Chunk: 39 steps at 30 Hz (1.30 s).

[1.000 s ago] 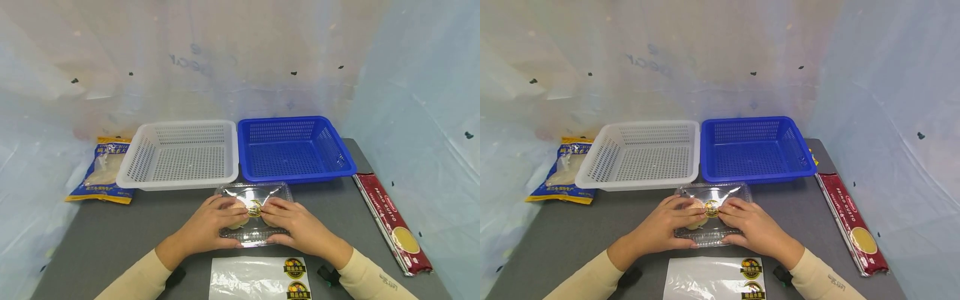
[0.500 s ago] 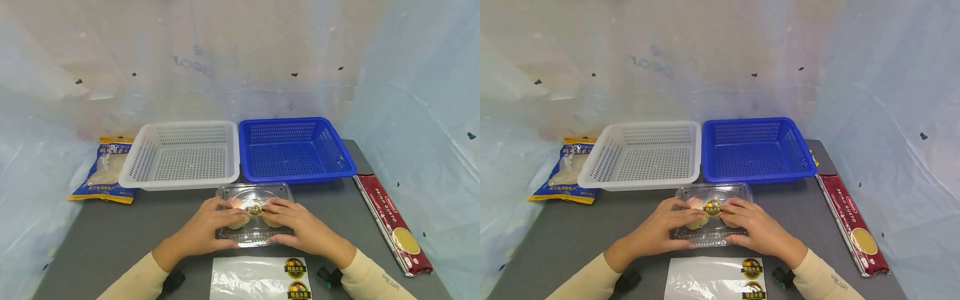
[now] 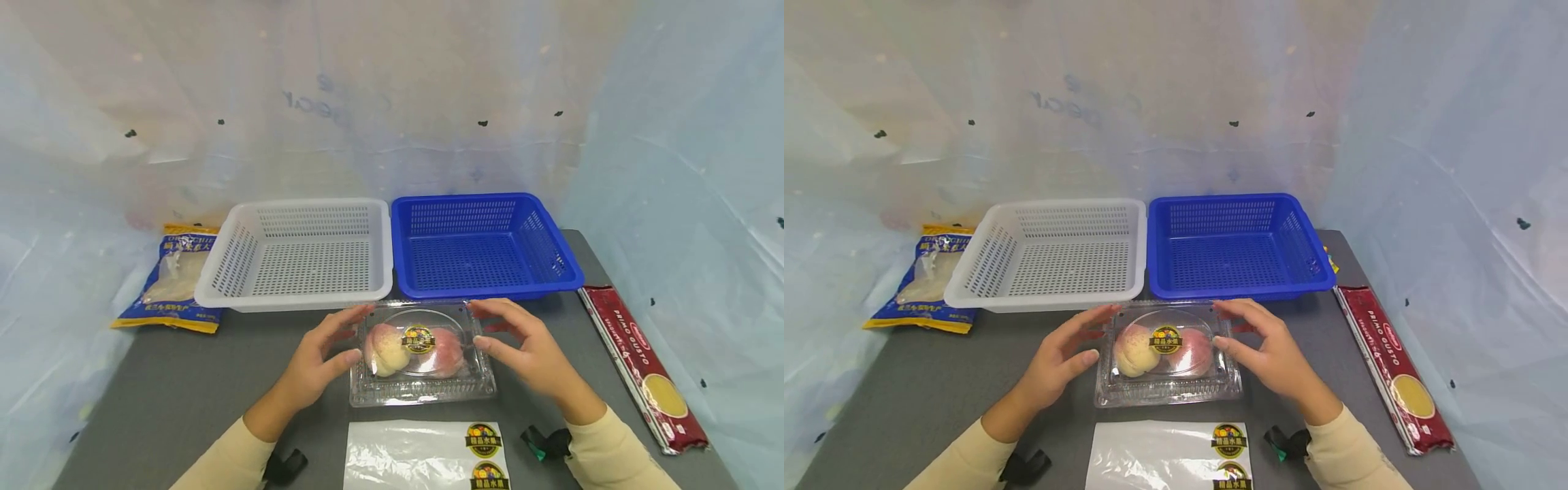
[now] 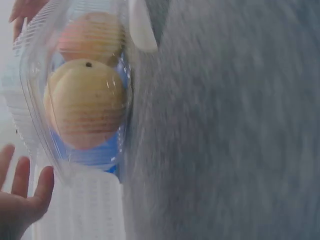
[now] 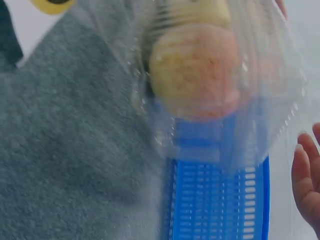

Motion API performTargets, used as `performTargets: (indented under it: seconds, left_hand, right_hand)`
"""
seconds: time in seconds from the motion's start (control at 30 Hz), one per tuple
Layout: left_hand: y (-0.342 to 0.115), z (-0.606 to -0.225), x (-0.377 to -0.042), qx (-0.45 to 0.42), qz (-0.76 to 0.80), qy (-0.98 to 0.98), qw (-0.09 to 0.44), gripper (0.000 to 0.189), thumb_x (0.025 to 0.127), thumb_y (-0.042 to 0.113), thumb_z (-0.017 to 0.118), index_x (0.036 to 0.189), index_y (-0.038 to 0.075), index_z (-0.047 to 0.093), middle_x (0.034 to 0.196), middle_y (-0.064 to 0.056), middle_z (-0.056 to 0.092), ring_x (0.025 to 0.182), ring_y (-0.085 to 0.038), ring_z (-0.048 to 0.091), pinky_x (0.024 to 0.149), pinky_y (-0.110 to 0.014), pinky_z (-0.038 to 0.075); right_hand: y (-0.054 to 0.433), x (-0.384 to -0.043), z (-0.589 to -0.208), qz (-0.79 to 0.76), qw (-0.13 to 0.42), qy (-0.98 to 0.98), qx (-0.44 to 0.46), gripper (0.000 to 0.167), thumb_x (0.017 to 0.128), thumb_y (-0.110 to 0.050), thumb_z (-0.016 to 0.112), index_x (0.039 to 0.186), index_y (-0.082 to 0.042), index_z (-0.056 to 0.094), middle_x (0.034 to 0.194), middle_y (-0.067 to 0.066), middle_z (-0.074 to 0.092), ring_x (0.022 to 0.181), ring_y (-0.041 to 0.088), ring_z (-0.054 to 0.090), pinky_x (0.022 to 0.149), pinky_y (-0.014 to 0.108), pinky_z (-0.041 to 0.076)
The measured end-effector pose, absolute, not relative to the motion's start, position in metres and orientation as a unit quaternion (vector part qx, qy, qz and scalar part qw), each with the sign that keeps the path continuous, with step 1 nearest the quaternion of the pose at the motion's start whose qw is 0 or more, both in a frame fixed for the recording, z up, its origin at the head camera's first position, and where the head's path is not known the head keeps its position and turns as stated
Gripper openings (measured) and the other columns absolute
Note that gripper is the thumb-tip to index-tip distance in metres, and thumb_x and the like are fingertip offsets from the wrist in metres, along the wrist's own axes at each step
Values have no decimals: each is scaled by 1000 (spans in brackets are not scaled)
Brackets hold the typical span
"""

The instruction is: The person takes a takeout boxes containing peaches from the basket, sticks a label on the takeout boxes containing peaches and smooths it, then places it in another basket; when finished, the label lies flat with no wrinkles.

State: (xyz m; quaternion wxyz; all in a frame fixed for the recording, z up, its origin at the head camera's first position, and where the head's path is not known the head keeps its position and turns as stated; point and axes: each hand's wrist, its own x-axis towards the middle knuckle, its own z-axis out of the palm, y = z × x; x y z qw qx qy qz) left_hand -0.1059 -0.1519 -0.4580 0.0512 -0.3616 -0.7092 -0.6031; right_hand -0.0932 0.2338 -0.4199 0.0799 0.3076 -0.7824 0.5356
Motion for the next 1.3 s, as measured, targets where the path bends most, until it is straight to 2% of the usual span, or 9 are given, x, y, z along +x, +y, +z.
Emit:
performTargets:
  seconds: [0.17,0.27,0.47,0.7,0.83,1.0,1.13,1.23,1.3]
  left_hand:
    - [-152,-461,-106,-275,-708,-650,35,50,111,9,49,157,-11,41,157,-28,48,136,-50,49,103,-47,54]
    - [-151,-464,-104,-223,-749,-623,33,48,113,10,40,155,-13,38,154,-31,45,135,-52,46,101,-50,54]
    - [-148,-474,-98,-106,-804,-585,-16,47,116,20,40,152,-10,36,155,-27,41,137,-52,41,97,-53,55]
    - [-143,-486,-98,-24,-821,-556,-130,64,117,36,42,161,-8,31,165,-29,35,140,-43,42,98,-50,54]
    - [-139,-489,-98,-4,-812,-562,-157,58,115,36,47,154,-6,41,154,-27,46,134,-38,49,94,-49,56]
    - [-135,-481,-95,8,-782,-591,-199,61,111,35,58,157,0,36,147,-27,49,130,-36,53,91,-51,58]
    - [-133,-474,-93,8,-780,-577,-243,72,111,39,60,166,12,24,156,-29,41,139,-43,47,89,-57,59]
    - [-133,-470,-91,6,-791,-551,-264,73,113,44,57,169,19,18,166,-24,26,148,-50,32,89,-61,58]
    - [-132,-467,-90,8,-797,-539,-271,73,113,44,57,170,23,16,167,-22,21,148,-52,30,89,-62,58]
  right_hand:
    - [248,-96,-419,619,110,-725,281,56,98,22,60,152,13,50,145,25,60,127,30,64,98,30,57]
    - [258,-98,-420,679,137,-670,267,50,103,20,50,153,16,45,143,28,59,124,31,65,97,32,58]
    - [276,-100,-428,795,165,-549,195,41,114,3,40,155,12,42,142,28,56,123,37,62,95,38,58]
    - [295,-102,-448,860,219,-452,90,38,118,-19,40,149,2,47,138,24,53,115,35,59,86,39,57]
    - [300,-101,-459,873,226,-431,14,40,117,-31,45,144,-3,52,137,19,54,116,33,56,85,38,53]
    - [304,-100,-465,906,203,-370,-43,37,116,-34,51,140,-6,52,134,18,58,115,31,57,86,39,52]
    - [305,-101,-467,931,174,-313,-69,40,114,-35,56,144,-9,46,139,19,53,118,34,57,88,44,53]
    - [306,-103,-469,944,148,-287,-69,47,114,-37,56,150,-11,41,145,17,47,125,36,54,92,46,53]
    - [308,-105,-470,956,133,-256,-57,49,114,-37,55,152,-11,40,147,17,47,127,37,53,94,48,52]
